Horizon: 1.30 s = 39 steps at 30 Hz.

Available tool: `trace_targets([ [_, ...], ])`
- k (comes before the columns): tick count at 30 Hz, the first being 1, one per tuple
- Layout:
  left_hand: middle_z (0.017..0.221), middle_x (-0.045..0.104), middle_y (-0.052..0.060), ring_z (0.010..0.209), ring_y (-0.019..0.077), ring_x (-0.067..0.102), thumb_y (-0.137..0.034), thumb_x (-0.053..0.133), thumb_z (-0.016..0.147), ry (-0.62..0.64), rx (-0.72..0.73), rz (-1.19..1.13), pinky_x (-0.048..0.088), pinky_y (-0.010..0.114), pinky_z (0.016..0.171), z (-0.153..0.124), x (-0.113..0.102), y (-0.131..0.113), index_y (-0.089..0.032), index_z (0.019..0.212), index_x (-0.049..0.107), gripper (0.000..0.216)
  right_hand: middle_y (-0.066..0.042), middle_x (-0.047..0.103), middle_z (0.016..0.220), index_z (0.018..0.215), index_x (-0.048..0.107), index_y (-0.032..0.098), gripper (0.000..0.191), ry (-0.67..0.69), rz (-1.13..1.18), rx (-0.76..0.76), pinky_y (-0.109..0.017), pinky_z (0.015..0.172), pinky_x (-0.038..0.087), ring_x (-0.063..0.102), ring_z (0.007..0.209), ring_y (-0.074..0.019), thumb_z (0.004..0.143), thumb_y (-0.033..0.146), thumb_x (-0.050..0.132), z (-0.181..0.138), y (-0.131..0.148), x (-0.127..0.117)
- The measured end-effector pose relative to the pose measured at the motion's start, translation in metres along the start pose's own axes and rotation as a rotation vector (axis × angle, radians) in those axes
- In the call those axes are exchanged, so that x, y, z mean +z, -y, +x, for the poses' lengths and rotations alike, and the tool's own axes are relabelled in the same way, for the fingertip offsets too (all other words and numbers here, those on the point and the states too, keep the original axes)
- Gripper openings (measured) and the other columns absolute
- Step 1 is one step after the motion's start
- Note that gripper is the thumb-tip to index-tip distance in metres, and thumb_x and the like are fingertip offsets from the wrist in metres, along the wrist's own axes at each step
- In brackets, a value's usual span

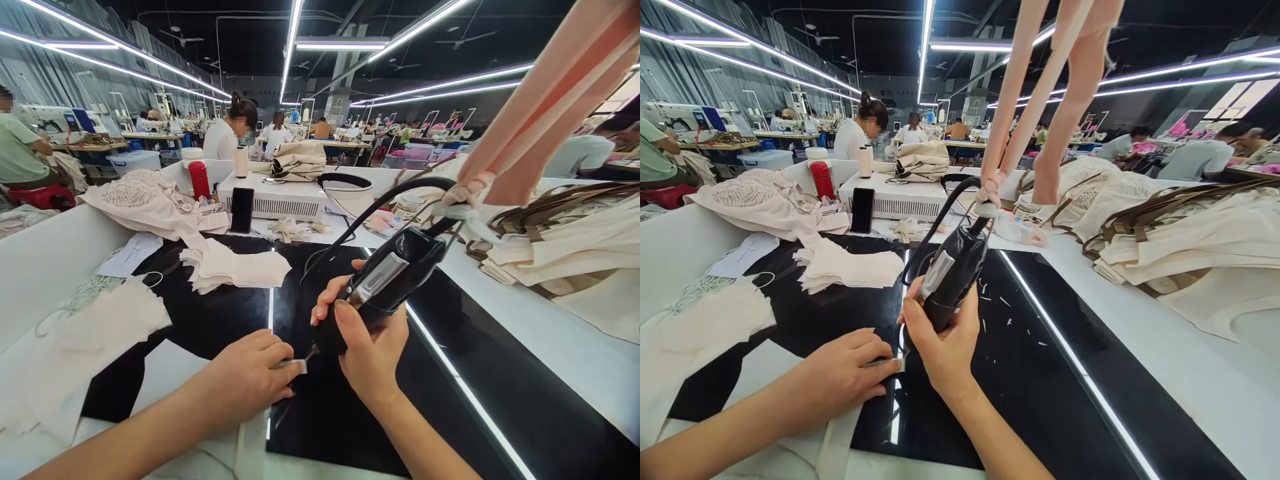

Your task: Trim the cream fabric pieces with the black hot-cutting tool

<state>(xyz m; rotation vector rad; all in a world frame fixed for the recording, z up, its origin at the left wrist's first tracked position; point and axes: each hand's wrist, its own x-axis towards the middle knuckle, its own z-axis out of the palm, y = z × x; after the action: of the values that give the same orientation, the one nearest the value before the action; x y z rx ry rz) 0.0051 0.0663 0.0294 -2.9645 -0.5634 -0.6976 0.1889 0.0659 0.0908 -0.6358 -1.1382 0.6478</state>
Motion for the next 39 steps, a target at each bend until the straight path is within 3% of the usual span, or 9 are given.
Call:
trace_targets([
  [10, 0.112, 0.071, 0.006, 0.102, 0.0226, 0.071, -0.027, 0.079, 0.099, -0.002, -0.034, -0.028, 0.06, 0.039, 0.098, -0.0033, -0.0023, -0.0026, -0.016, 0.125, 0.066, 0.031, 0.007, 0.07, 0.081, 0.117, 0.061, 0.028, 0.034, 0.009, 0.034, -0.01, -0.025, 0.048, 0.057, 0.064, 0.055, -0.0115, 0.09, 0.03, 0.081, -0.0001, -0.0008, -0.0024],
  [28, 0.112, 0.071, 0.006, 0.101, 0.0224, 0.07, -0.022, 0.077, 0.099, -0.03, -0.034, -0.034, 0.061, 0.039, 0.097, -0.0057, 0.0016, -0.0029, -0.017, 0.123, 0.067, 0.026, 0.005, 0.069, 0.082, 0.121, 0.06, 0.029, 0.04, -0.002, 0.041, 0.039, -0.027, 0.048, 0.058, 0.065, 0.055, -0.0128, 0.088, 0.032, 0.083, -0.0044, 0.0024, -0.0022],
  [39, 0.114, 0.071, 0.007, 0.103, 0.0233, 0.07, -0.021, 0.075, 0.1, -0.023, -0.032, -0.025, 0.061, 0.04, 0.098, -0.0086, 0.0029, -0.0024, -0.017, 0.125, 0.067, 0.027, 0.007, 0.07, 0.081, 0.116, 0.063, 0.03, 0.032, 0.015, 0.052, 0.015, -0.026, 0.05, 0.059, 0.065, 0.056, -0.0116, 0.09, 0.028, 0.081, -0.004, 0.0027, -0.0011],
])
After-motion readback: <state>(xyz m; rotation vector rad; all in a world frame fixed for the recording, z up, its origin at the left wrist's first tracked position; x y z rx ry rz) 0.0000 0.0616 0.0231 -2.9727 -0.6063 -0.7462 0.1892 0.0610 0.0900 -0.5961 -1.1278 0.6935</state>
